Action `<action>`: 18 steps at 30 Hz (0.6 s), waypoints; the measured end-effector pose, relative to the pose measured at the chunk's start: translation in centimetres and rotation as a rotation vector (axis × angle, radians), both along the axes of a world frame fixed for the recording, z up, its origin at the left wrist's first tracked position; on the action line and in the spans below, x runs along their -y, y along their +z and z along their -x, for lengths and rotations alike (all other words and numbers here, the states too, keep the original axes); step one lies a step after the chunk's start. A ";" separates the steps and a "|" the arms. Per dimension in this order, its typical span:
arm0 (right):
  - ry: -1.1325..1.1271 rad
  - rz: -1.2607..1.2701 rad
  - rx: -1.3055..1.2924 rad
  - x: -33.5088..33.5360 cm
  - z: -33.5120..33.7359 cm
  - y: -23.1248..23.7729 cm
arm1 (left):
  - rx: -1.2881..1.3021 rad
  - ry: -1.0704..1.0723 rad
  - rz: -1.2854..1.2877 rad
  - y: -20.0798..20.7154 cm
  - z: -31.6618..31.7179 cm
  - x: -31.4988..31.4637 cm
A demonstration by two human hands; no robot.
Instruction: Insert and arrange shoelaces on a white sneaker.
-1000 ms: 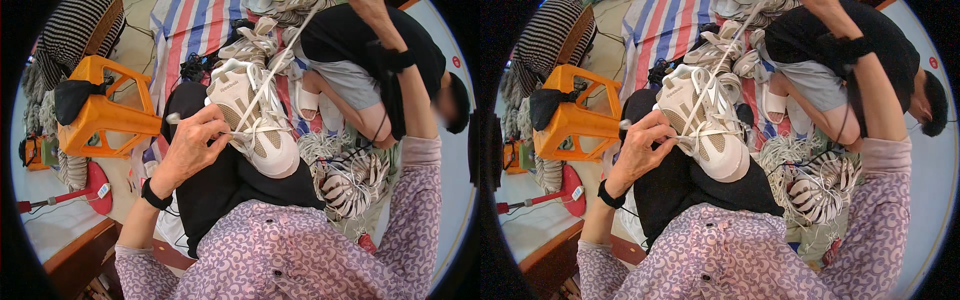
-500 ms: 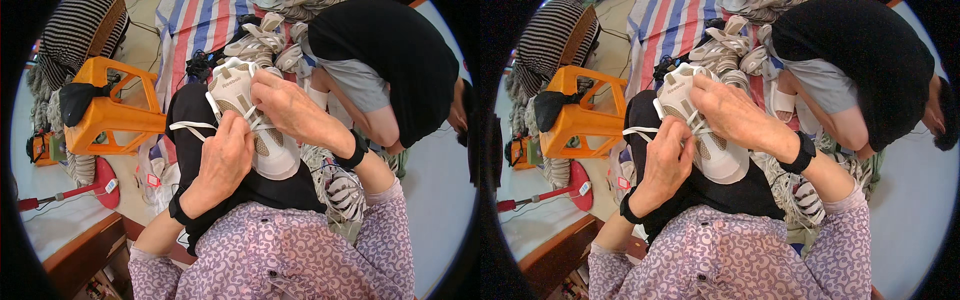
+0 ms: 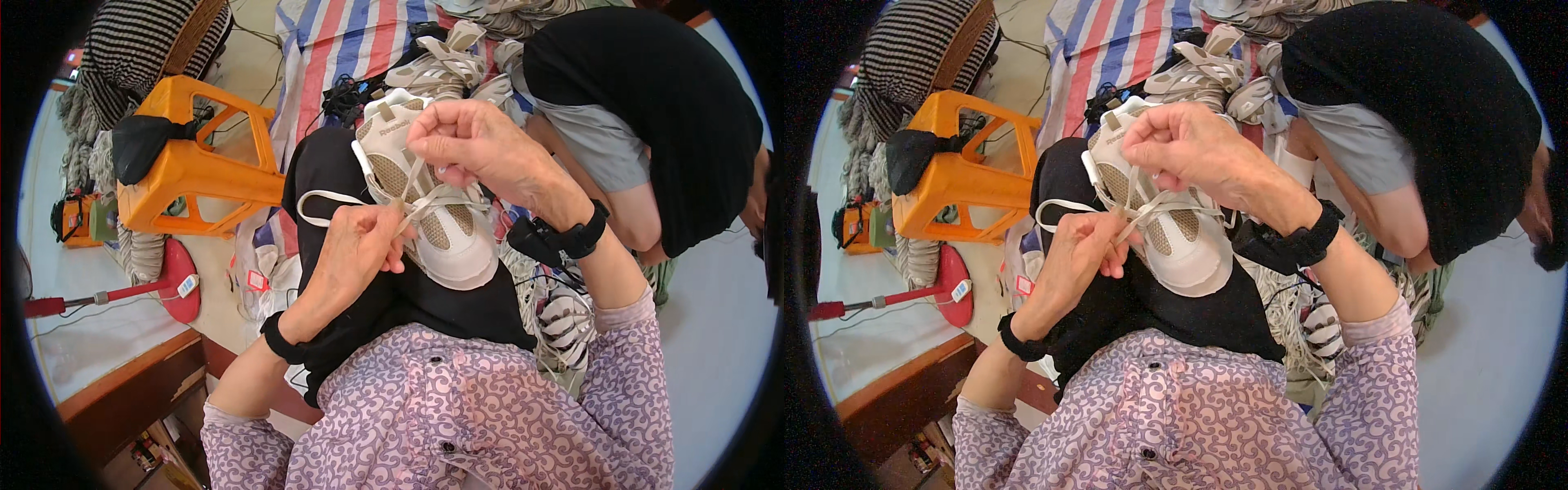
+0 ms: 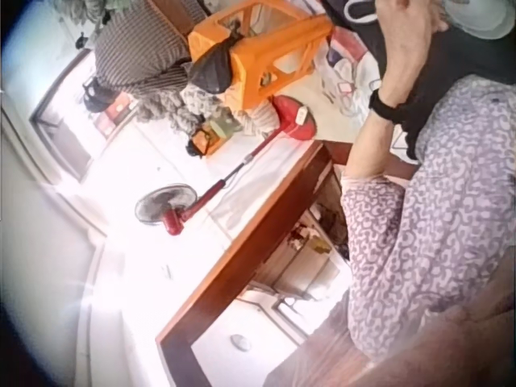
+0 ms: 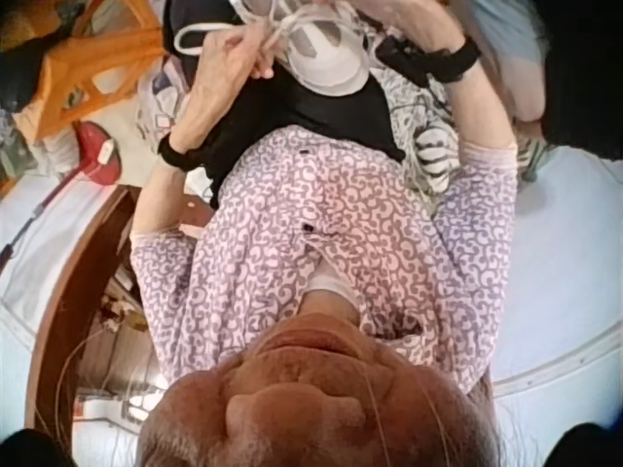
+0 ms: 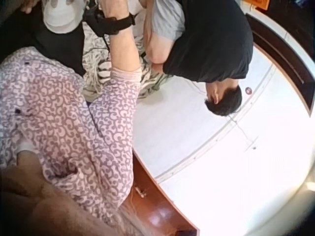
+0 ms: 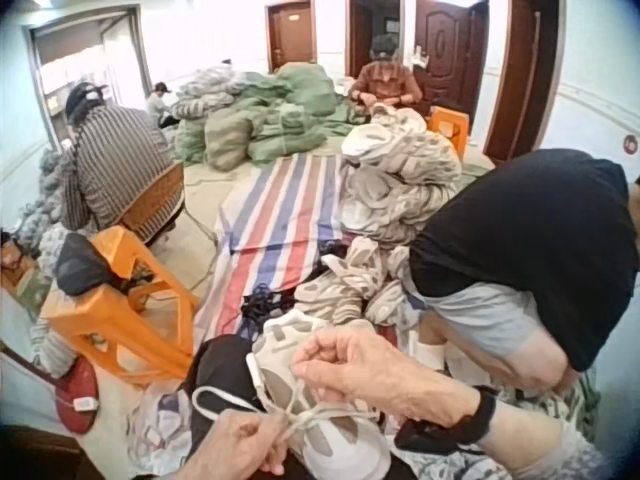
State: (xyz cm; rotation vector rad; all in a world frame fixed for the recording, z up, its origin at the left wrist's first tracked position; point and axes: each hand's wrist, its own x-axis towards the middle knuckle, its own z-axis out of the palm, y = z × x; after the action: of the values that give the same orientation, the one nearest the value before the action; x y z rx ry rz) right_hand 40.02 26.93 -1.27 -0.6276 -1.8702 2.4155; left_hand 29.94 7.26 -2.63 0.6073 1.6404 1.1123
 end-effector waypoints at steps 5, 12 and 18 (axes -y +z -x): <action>-0.051 0.217 -0.097 -1.9 0.7 0.5 | 0.170 -0.035 0.025 0.1 0.4 -0.1; -0.420 0.351 -0.278 -14.7 2.8 2.9 | 0.021 -0.047 0.097 2.2 2.3 0.0; -0.236 -1.326 -0.353 -32.2 1.2 11.5 | -0.308 -0.219 -0.253 -0.2 3.7 0.4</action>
State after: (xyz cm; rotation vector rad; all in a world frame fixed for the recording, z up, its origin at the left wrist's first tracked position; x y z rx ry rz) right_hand 38.86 59.13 10.19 -0.2291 -2.3978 0.6844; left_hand 26.24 6.84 -2.82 1.1424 1.6514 1.1114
